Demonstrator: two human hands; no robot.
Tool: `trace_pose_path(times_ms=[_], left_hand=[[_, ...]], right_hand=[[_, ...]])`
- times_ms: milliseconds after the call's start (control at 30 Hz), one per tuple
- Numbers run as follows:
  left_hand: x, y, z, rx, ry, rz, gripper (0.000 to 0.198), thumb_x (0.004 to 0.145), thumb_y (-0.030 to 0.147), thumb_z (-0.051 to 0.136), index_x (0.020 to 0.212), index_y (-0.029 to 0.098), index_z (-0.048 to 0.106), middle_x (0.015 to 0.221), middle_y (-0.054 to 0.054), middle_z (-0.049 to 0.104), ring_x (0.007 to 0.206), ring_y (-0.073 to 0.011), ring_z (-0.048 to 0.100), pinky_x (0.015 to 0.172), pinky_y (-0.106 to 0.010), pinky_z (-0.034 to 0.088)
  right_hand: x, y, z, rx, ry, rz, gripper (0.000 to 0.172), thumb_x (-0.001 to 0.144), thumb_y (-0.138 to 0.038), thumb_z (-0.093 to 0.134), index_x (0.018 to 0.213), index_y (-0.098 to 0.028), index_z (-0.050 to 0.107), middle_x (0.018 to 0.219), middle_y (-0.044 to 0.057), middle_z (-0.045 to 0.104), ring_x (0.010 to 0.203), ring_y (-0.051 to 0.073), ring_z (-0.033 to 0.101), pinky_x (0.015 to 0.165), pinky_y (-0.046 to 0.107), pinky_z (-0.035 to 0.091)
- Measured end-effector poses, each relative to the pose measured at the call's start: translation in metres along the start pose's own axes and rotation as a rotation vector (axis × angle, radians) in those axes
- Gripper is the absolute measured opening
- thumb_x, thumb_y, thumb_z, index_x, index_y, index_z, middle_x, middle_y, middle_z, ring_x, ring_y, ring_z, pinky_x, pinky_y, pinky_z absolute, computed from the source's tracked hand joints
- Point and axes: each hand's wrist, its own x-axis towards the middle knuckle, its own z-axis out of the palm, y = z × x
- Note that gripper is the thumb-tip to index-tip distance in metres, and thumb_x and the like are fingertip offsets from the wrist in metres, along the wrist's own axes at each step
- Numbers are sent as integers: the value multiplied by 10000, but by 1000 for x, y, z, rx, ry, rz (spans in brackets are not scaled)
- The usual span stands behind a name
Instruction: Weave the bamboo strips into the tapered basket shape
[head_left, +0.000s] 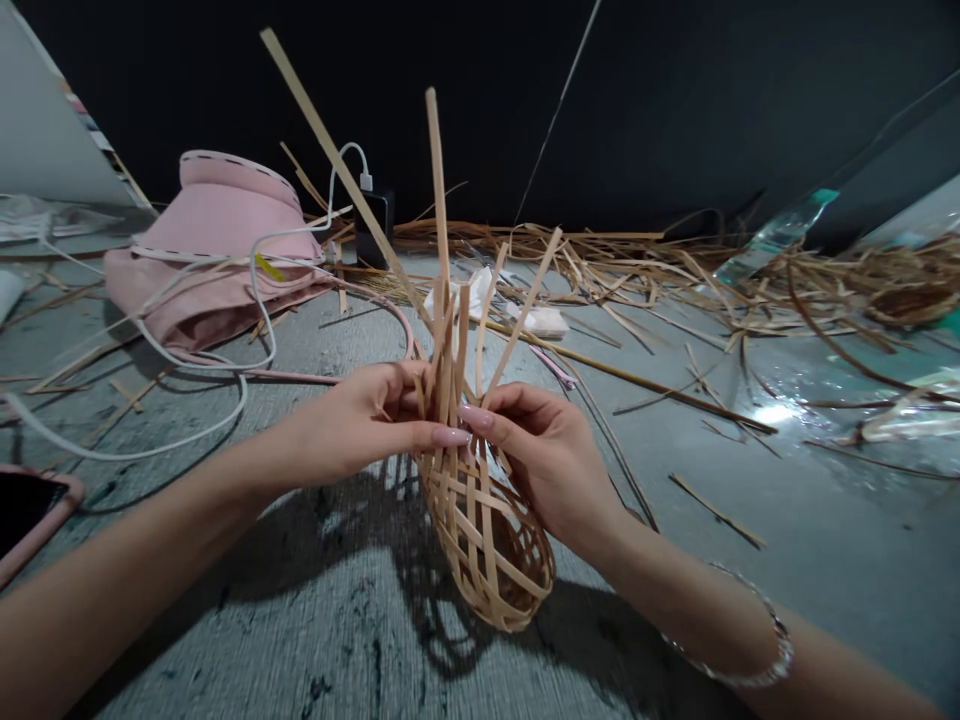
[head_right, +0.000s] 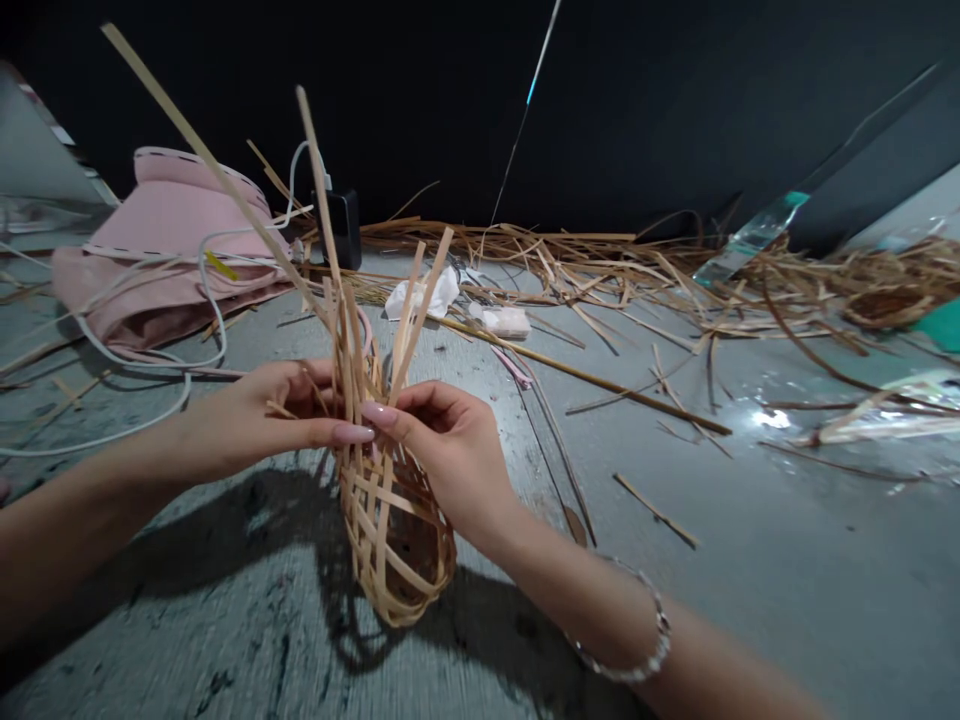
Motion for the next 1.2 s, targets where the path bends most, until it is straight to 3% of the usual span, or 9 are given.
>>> trace_pose_path(times_ms=[133, 367, 600, 833, 1000, 1200], left_hand=[[0, 0, -1, -39, 12, 0, 289, 773, 177, 718, 1032, 174, 591, 940, -26, 736, 885, -167, 698, 821, -293, 547], [0, 3, 0, 16, 52, -23, 161, 723, 173, 750, 879, 186, 711, 841, -4, 757, 863, -182, 709, 794, -288, 559], [0, 1, 7, 51, 154, -10, 190, 664, 189, 792, 821, 155, 692, 762, -4, 735, 747, -171, 691, 684, -251, 545], [3, -3, 16, -158, 223, 8, 250, 558, 159, 852, 745, 166, 685, 734, 21, 720, 707, -155, 676, 681, -245, 558], [1, -4, 17, -33, 260, 102, 235, 632, 158, 816, 815, 174, 668, 772, 18, 715, 726, -155, 674, 674, -241, 555], [-1, -7, 11, 78, 177, 213, 158, 724, 175, 760, 848, 178, 663, 831, 5, 719, 783, -155, 686, 711, -231, 563]], right_hand=[[0, 1, 1, 2, -23, 30, 216, 624, -319, 837, 634, -196, 660, 609, -30, 650, 552, 94, 570, 559, 239, 453], [-2, 2, 2, 18, -27, 16, 236, 618, -337, 842, 646, -202, 650, 644, -31, 644, 583, 100, 569, 568, 241, 452], [-2, 3, 1, 44, -47, 8, 230, 645, -319, 825, 642, -199, 629, 633, -40, 614, 566, 89, 537, 554, 232, 426], [-2, 4, 0, 63, -63, 10, 240, 661, -321, 809, 652, -203, 600, 634, -45, 589, 557, 91, 515, 537, 233, 408], [-1, 5, 0, 75, -73, 7, 220, 686, -315, 792, 668, -209, 600, 663, -43, 585, 580, 94, 521, 552, 236, 420], [-1, 5, -1, 65, -50, 2, 209, 672, -311, 793, 665, -211, 611, 688, -33, 612, 607, 102, 539, 573, 240, 434]])
